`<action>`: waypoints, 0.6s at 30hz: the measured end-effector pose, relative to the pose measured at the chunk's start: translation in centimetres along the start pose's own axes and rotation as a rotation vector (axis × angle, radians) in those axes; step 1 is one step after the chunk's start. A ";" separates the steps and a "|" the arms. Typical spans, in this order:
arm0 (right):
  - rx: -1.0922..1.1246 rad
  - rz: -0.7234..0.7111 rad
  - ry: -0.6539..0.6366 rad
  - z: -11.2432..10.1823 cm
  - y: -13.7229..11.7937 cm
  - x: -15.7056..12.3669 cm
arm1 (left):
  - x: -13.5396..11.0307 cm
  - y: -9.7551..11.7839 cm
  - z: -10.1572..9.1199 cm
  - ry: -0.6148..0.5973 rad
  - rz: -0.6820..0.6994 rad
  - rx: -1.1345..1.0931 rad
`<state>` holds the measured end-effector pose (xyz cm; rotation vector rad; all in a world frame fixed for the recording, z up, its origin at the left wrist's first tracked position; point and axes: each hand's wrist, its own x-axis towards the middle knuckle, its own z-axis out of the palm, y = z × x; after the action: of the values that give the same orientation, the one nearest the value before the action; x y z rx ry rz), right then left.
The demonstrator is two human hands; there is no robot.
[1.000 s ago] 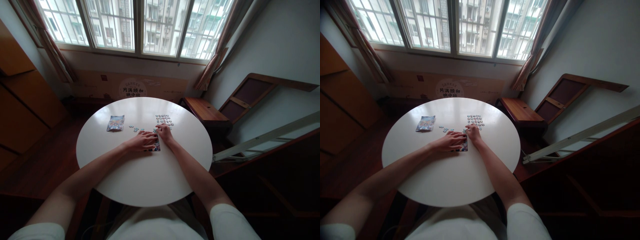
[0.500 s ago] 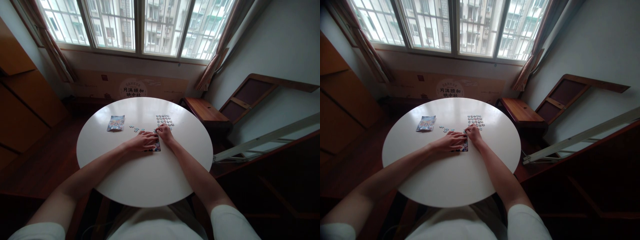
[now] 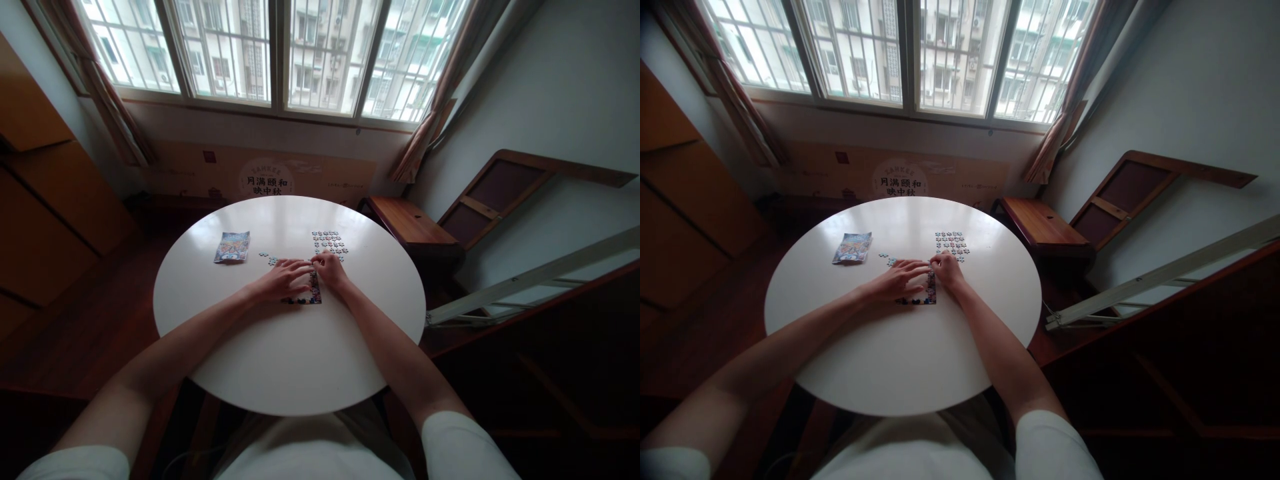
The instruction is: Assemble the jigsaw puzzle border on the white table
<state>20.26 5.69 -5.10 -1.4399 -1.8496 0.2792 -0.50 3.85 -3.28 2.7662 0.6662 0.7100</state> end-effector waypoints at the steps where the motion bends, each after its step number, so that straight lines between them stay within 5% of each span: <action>1: 0.015 -0.003 0.005 0.0 0.1 0.0 | 0.0 -0.4 -0.2 0.032 -0.032 0.026; 10: 0.087 0.022 0.001 0.3 0.2 -0.1 | -1.9 -5.6 -3.6 0.201 -0.607 0.258; 18: 0.112 0.052 -0.027 0.2 0.3 -0.2 | -2.6 -6.6 -3.6 0.181 -0.716 0.282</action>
<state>20.33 5.68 -5.50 -1.4147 -1.7909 0.4238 -6.76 8.68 -3.23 2.4033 1.7800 0.7323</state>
